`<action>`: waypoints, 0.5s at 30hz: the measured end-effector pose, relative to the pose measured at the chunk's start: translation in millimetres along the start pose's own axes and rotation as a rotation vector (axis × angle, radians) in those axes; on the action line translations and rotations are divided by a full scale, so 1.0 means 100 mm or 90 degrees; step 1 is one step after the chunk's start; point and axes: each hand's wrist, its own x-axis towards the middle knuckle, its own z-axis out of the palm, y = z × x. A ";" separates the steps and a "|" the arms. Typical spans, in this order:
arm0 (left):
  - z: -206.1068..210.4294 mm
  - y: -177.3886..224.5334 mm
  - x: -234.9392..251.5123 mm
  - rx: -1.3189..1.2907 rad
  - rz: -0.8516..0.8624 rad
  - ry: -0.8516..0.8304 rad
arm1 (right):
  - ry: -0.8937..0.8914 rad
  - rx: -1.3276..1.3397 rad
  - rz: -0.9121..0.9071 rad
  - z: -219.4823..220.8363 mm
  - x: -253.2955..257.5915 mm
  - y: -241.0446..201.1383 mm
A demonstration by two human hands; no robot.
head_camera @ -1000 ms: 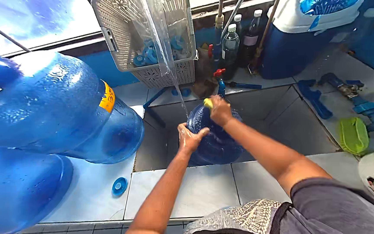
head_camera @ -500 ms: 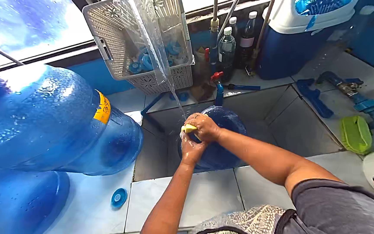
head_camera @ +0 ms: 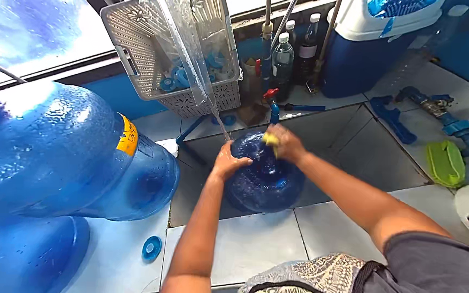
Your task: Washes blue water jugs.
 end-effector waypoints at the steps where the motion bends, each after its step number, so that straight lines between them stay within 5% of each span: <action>1: 0.13 -0.01 -0.10 0.009 -0.011 0.032 | -0.012 -0.019 0.106 -0.03 0.19 -0.05; 2: 0.22 0.01 -0.19 0.037 -0.023 0.059 | -0.024 -0.023 0.139 0.00 0.31 -0.21; 6: 0.37 -0.01 -0.54 0.037 -0.012 0.188 | -0.055 0.109 -0.155 0.35 0.40 -0.82; 10: 0.38 -0.01 -0.69 -0.022 -0.072 0.197 | -0.069 0.011 0.164 0.08 0.67 -0.47; 11: 0.32 0.05 -0.60 -0.026 -0.078 0.173 | -0.024 -0.032 0.160 0.12 0.59 -0.49; 15: -0.17 0.20 0.27 0.070 -0.010 -0.079 | 0.014 0.113 -0.235 0.56 -0.59 -0.82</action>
